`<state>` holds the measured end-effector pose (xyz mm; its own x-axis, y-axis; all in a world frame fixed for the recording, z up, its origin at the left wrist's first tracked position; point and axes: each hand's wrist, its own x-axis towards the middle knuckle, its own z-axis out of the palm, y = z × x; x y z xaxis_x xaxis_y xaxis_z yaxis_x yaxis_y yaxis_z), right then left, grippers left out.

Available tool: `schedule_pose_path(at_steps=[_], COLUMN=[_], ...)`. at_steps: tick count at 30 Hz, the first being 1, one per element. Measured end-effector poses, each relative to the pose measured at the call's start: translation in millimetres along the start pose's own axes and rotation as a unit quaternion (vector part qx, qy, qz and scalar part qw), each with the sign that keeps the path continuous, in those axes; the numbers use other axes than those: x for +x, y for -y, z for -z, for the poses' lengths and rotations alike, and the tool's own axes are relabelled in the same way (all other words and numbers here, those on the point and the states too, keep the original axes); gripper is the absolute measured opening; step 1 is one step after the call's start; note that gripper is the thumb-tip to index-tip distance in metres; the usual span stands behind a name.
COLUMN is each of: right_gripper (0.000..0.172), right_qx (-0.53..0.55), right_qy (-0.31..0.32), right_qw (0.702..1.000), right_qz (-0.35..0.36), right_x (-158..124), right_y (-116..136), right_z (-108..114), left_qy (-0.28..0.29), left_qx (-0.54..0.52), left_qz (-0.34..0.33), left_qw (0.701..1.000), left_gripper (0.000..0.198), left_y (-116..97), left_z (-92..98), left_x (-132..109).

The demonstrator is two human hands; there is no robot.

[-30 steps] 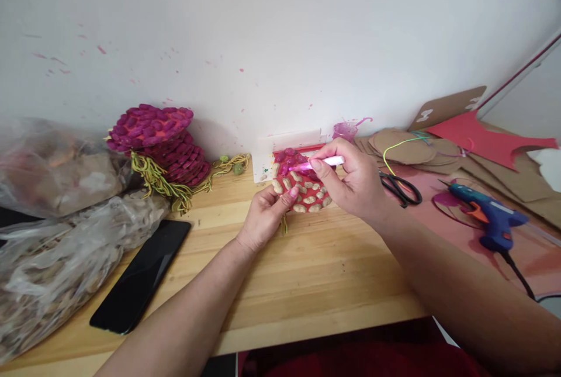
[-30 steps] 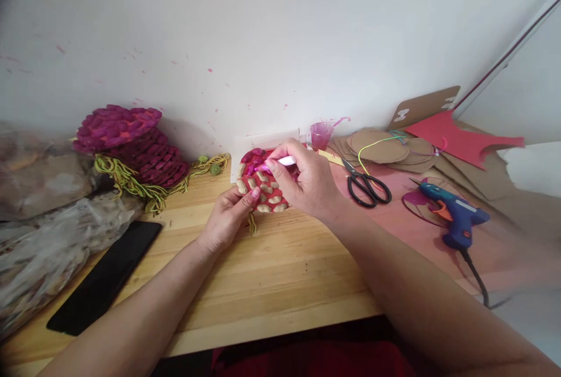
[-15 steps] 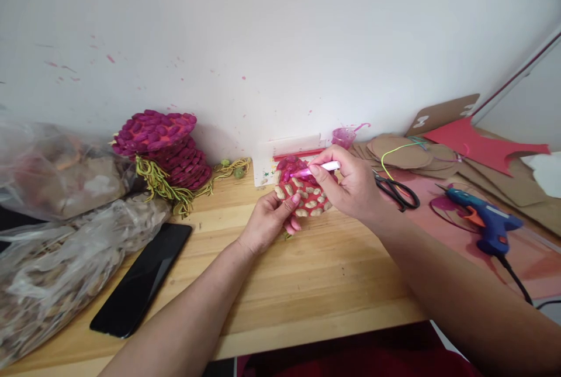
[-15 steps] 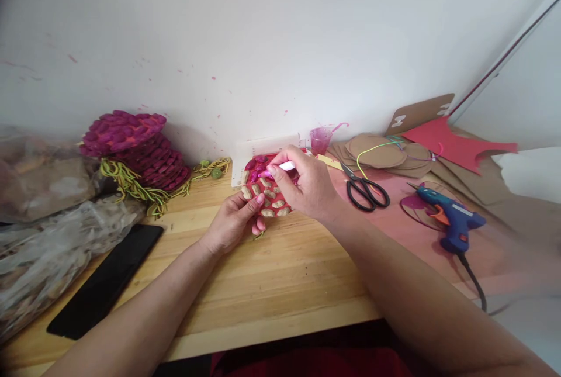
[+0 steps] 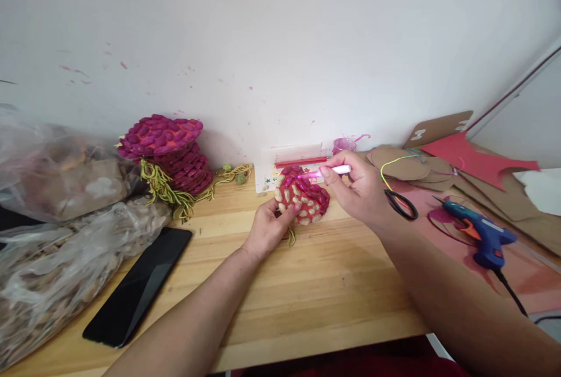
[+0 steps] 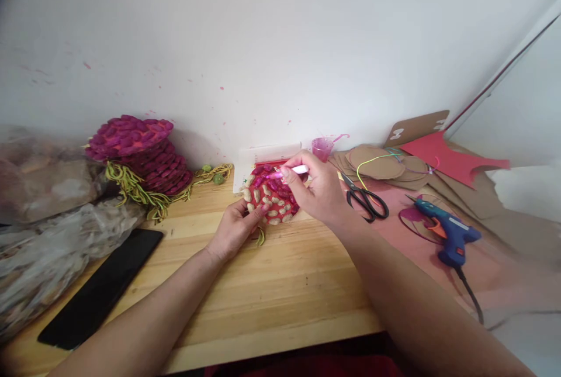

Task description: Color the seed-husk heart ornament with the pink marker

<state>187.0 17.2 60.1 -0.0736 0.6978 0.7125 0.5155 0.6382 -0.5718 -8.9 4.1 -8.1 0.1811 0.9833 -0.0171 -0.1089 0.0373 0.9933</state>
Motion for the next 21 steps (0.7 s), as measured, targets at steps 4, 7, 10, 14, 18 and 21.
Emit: schedule_pose_path(at_steps=[4, 7, 10, 14, 18, 21], right_gripper=[0.021, 0.019, 0.017, 0.020, 0.018, 0.019], right_qx=[0.035, -0.099, -0.242, -0.364, -0.385, -0.384], right_qy=[-0.108, -0.169, -0.122, 0.009, 0.110, 0.140], right_qw=[0.991, 0.971, 0.944, 0.897, 0.866, 0.856], right_qz=[-0.071, -0.139, -0.189, -0.252, -0.298, -0.318], right_x=[15.1, 38.3, 67.7, 98.3, 107.4, 107.4], right_y=[-29.4, -47.9, -60.8, -78.5, -94.6, -99.8], right_z=[18.3, 36.4, 47.0, 42.0, 31.6, 29.8], left_qy=[-0.010, 0.012, 0.014, 0.000, -0.006, -0.007], left_qx=[-0.003, -0.003, -0.004, 0.017, 0.046, 0.046], left_qz=[-0.007, -0.027, -0.034, -0.028, -0.037, -0.035], left_qw=[1.000, 1.000, 0.999, 0.999, 0.998, 0.998], left_gripper=[0.040, 0.037, 0.034, 0.035, 0.037, 0.038], left_y=[6.6, 10.0, 10.8, 9.6, 8.3, 7.6], left_z=[1.1, 1.5, 1.2, 0.7, 0.5, 0.2], left_x=[3.2, 5.1, 5.8, 5.9, 5.9, 5.5])
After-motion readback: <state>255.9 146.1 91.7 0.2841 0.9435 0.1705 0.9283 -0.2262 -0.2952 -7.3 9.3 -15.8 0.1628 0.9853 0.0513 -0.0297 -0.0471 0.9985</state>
